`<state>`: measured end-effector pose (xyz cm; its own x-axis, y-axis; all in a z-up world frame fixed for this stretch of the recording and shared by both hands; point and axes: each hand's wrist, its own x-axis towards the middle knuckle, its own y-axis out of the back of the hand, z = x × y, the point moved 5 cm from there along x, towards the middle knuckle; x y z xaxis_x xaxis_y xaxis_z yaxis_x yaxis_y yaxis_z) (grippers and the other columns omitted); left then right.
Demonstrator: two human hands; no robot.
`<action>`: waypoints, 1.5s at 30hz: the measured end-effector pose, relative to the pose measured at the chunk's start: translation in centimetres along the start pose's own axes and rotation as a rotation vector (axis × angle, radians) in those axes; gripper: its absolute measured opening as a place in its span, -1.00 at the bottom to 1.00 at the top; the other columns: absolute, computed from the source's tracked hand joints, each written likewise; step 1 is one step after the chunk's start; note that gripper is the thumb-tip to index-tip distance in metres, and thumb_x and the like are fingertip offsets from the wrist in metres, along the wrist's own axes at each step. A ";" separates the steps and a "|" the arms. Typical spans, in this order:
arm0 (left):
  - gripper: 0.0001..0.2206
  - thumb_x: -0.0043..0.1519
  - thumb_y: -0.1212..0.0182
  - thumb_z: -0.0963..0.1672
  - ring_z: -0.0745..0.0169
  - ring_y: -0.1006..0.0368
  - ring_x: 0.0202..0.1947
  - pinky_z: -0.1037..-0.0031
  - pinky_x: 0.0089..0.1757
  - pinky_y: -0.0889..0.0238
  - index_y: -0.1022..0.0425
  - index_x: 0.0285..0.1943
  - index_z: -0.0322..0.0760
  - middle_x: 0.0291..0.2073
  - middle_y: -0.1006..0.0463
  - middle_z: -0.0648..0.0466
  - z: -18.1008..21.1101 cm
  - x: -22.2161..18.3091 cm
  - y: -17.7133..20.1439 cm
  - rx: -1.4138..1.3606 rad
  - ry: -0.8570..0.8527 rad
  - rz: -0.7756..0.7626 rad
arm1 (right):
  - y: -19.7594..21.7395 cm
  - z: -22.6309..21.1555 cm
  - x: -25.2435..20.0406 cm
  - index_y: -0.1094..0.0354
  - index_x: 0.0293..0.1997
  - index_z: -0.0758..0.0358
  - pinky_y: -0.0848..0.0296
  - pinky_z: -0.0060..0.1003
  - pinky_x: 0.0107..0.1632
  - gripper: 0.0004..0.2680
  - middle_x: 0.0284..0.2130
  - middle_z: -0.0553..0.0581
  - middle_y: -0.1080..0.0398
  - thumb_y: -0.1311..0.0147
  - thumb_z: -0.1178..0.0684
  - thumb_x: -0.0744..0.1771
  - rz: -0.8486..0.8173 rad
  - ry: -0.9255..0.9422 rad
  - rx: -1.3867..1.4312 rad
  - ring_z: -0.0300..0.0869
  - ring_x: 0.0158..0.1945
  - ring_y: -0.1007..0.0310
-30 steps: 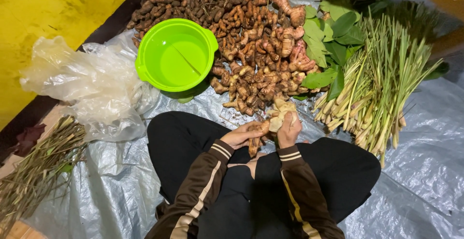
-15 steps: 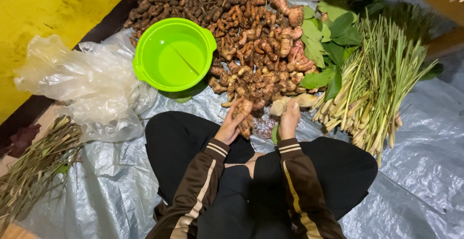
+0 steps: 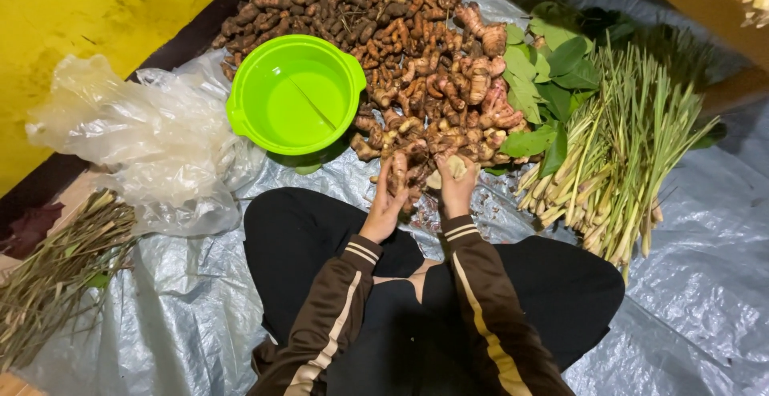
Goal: The person sorts through a pile of ginger and other herbs by hand, picking up individual pieces, removing debris, and placing them onto a wooden shelf.
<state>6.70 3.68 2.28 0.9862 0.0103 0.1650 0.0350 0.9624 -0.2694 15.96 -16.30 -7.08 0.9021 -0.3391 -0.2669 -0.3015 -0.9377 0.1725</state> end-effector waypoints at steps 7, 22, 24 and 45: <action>-0.47 0.44 0.05 -0.17 0.28 -0.28 0.22 0.26 0.16 -0.26 0.08 0.61 -0.12 0.42 -0.21 -0.18 -1.2 0.2 0.0 0.146 0.013 0.002 | 1.4 -1.8 -3.5 -0.21 0.28 0.28 -0.55 -0.20 0.01 -0.61 -0.01 0.26 -0.46 -0.28 0.12 0.34 -0.098 0.034 0.292 -0.13 0.01 -0.46; -0.71 0.46 0.07 0.01 0.22 -0.45 0.02 0.31 0.00 -0.42 -0.27 0.32 0.03 0.23 -0.34 -0.13 -4.0 -1.0 -0.3 -0.184 0.336 0.044 | 2.5 2.1 -5.0 -0.48 -0.20 0.04 -0.47 -0.26 -0.03 -0.80 -0.33 -0.05 -0.45 -0.37 0.19 0.20 0.072 1.116 -0.343 -0.09 -0.18 -0.47; -0.57 0.27 -0.31 -0.21 0.25 -0.54 -0.09 0.42 -0.03 -0.48 -0.21 0.27 -0.10 0.07 -0.45 -0.09 -1.4 -0.3 -0.5 -0.281 0.200 0.115 | 2.0 1.4 -5.6 -0.48 -0.21 0.07 -0.48 -0.19 -0.05 -0.80 -0.33 0.00 -0.42 -0.33 0.22 0.19 0.029 1.151 -0.325 0.00 -0.18 -0.46; -0.34 0.02 -0.48 -0.33 0.22 -0.46 0.10 0.50 0.04 -0.49 -0.18 0.24 -0.17 0.23 -0.33 0.01 -3.0 -0.5 -0.8 -0.357 0.129 0.060 | 0.6 -8.3 -10.5 -0.12 0.39 0.26 -0.13 0.12 0.36 -0.64 0.19 0.48 -0.25 0.07 0.01 0.42 -0.432 0.605 -0.245 0.30 0.31 -0.21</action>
<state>6.64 2.08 -0.43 0.9997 0.0073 0.0247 0.0088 0.8059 -0.5920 8.87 -12.69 3.70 0.9567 0.2178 0.1929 0.1276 -0.9100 0.3945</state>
